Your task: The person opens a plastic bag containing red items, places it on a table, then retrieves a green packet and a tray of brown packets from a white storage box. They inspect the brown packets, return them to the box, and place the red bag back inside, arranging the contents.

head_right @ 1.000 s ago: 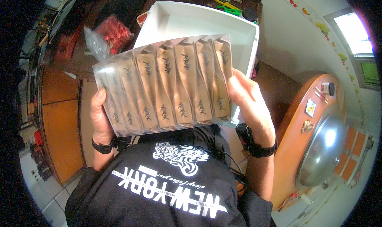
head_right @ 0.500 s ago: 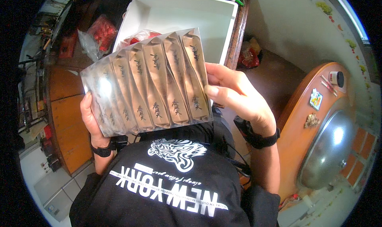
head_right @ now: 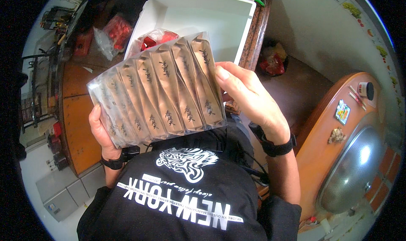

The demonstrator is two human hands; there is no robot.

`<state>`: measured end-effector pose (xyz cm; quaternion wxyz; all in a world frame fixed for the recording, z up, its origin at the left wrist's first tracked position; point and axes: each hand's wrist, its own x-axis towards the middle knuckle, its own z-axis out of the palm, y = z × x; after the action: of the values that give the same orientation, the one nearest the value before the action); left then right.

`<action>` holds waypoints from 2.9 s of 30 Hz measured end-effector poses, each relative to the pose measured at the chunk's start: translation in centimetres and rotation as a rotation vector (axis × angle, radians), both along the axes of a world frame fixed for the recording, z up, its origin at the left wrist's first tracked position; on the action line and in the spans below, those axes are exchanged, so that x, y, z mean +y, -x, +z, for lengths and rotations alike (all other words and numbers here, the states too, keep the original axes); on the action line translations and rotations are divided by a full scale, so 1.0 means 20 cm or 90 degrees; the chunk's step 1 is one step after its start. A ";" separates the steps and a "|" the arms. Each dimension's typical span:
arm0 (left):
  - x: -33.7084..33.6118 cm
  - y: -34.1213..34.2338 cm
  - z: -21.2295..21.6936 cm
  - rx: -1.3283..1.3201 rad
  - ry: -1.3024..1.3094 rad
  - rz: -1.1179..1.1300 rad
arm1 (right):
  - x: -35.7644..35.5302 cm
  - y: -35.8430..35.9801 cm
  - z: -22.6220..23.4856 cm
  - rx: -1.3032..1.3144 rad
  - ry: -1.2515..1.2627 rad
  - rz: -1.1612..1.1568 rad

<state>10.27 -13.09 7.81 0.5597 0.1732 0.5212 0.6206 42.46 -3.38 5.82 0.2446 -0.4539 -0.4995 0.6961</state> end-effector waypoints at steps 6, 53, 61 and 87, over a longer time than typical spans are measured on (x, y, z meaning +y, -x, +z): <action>-0.06 -0.02 -0.02 -0.013 -0.016 -0.003 | -0.02 -0.01 0.01 -0.039 -0.044 0.019; -0.07 0.00 -0.03 -0.045 -0.056 -0.022 | -0.09 -0.01 -0.03 0.105 -0.060 0.003; -0.07 -0.02 -0.04 -0.024 -0.045 0.005 | -0.09 0.00 -0.03 0.093 -0.056 -0.005; -0.02 -0.05 -0.05 -0.032 -0.037 -0.018 | -0.07 0.02 -0.04 0.062 -0.061 -0.030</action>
<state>11.24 -13.46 6.85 0.5764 0.1809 0.4861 0.6314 42.08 -4.73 4.96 0.3062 -0.4193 -0.5088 0.6867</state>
